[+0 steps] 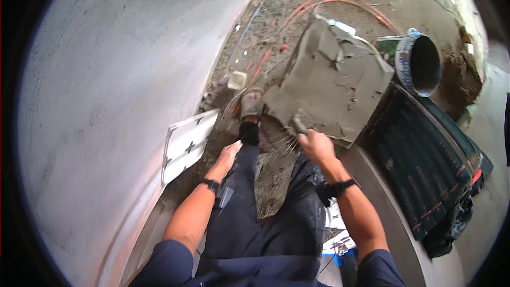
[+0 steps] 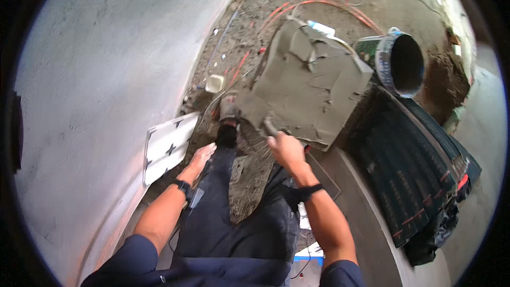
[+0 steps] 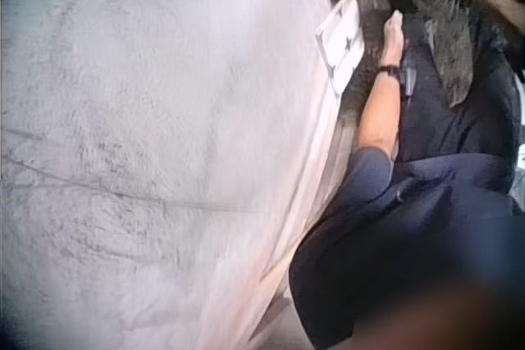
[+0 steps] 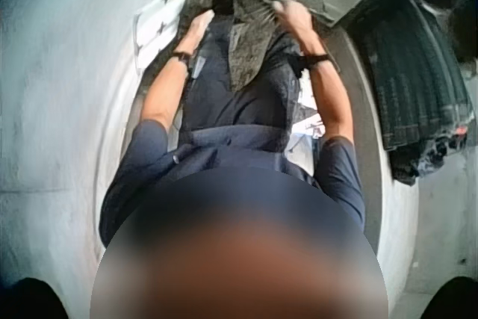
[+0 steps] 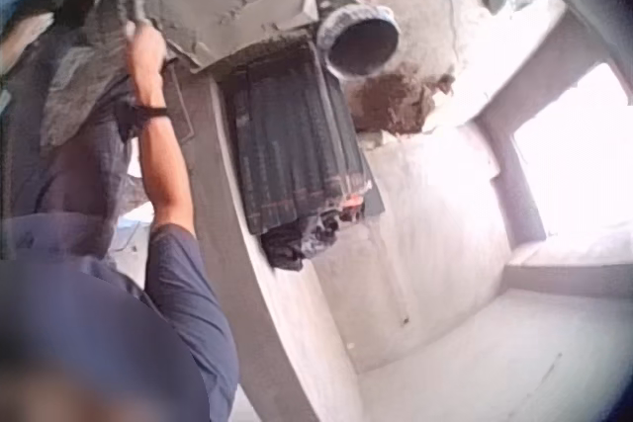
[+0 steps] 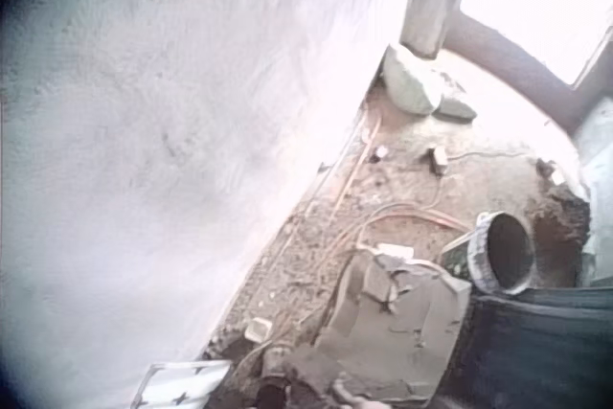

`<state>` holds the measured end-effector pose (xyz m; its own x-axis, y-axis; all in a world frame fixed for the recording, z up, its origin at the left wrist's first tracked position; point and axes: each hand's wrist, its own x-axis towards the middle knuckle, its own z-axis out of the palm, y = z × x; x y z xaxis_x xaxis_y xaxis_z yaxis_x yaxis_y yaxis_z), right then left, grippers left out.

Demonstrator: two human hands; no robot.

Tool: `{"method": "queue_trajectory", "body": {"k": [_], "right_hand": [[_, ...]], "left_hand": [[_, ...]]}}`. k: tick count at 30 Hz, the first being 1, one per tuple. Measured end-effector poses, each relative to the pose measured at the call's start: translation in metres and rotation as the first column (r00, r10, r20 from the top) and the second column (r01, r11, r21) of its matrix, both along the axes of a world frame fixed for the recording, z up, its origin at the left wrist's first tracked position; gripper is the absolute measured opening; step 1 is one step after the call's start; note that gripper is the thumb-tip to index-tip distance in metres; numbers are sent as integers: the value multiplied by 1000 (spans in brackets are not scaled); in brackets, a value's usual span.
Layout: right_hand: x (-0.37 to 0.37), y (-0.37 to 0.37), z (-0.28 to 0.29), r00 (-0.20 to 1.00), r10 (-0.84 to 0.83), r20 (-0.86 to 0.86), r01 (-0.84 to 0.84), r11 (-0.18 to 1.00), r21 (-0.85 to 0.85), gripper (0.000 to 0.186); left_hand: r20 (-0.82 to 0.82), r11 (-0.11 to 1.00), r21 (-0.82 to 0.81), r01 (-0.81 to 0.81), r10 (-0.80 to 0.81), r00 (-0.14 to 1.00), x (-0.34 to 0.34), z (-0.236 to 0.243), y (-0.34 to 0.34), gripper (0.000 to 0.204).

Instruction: Applying mortar to the back of a floor tile using a trowel and preparing to install it.

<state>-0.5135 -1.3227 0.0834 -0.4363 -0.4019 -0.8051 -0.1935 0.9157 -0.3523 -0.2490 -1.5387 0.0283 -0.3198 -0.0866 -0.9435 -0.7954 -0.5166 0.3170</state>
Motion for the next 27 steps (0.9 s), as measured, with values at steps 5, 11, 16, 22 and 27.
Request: {"method": "queue_trajectory", "body": {"k": [5,11,16,22,27], "right_hand": [[21,-20,-45,949,88,303,-59,993,-101,45],[-39,47,14,556,-575,600,785,600,-152,33],[-173,153,16,367,-871,326,915,275,-296,30],[-202,275,-48,7,-953,304,966,-72,-249,35],[-111,228,-2,426,-865,264,897,367,-244,32]], "left_hand": [[60,1000,-7,15,-15,998,-5,-1,-2,65],[87,992,-103,70,-61,994,11,15,-28,66],[163,975,-179,133,-104,981,17,11,-19,64],[62,590,-444,674,-731,680,-79,53,25,53],[293,18,-837,547,-829,476,-178,211,-64,50]]}}
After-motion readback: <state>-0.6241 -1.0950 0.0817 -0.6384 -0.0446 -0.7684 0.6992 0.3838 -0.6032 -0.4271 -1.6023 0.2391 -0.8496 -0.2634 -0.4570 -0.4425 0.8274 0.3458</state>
